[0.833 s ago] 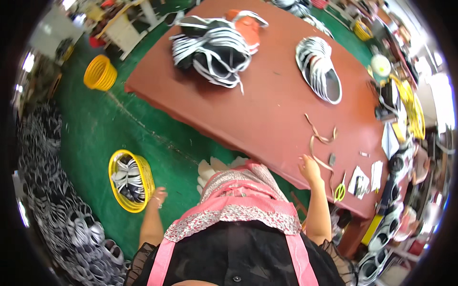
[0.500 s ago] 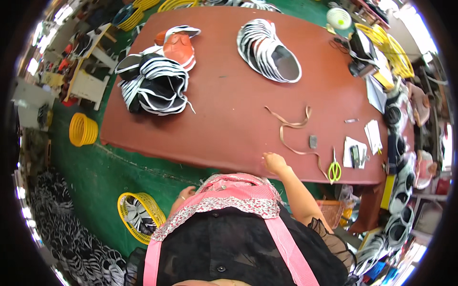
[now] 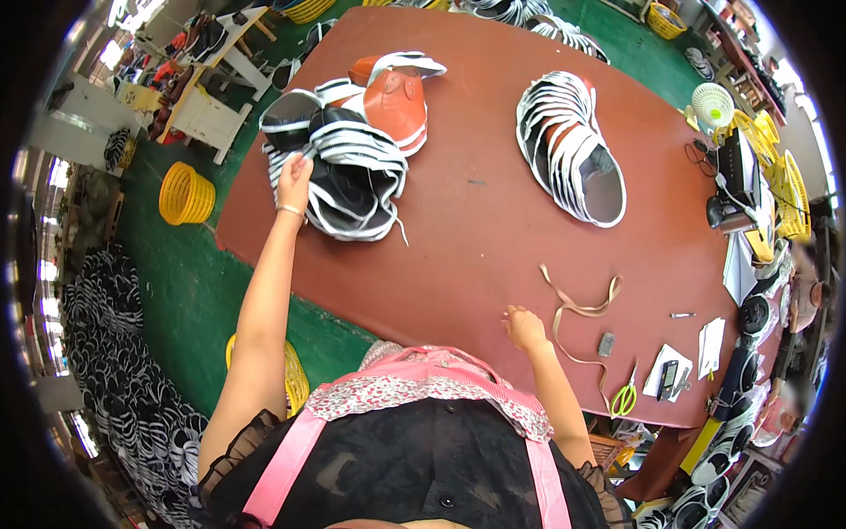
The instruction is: Organizing and stacking shoe upper components and recording progress on a clipboard.
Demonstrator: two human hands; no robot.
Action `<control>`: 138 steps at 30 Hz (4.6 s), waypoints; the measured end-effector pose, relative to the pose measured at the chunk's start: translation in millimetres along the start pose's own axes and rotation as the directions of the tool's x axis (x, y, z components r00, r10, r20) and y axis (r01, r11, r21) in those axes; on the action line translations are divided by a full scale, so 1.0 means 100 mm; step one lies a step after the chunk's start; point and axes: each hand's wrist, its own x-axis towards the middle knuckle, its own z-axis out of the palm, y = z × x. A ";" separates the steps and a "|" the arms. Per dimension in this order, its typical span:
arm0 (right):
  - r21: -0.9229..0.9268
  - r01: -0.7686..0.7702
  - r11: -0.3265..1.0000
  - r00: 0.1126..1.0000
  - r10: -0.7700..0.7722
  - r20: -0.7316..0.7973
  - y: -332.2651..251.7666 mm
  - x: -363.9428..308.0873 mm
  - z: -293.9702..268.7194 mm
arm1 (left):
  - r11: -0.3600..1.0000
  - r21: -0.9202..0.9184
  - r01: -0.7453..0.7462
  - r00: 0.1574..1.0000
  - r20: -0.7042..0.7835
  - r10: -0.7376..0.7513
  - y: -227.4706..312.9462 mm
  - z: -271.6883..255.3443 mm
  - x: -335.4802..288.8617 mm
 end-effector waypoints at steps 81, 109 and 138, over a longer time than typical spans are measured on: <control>-0.132 0.230 0.964 0.778 -0.264 -0.570 -0.34 -0.90 -0.41 | 0.490 0.177 -0.854 0.400 0.825 0.399 1.25 1.17 -3.15; 0.540 0.083 0.838 0.914 0.152 -0.376 -0.94 0.27 -0.79 | 0.794 0.026 -0.608 0.545 0.740 0.393 1.34 1.47 -3.00; 0.838 -0.507 0.203 -0.273 0.884 -0.379 3.77 -3.38 0.17 | 0.572 -0.055 -0.819 0.190 0.913 0.360 1.65 1.98 -2.42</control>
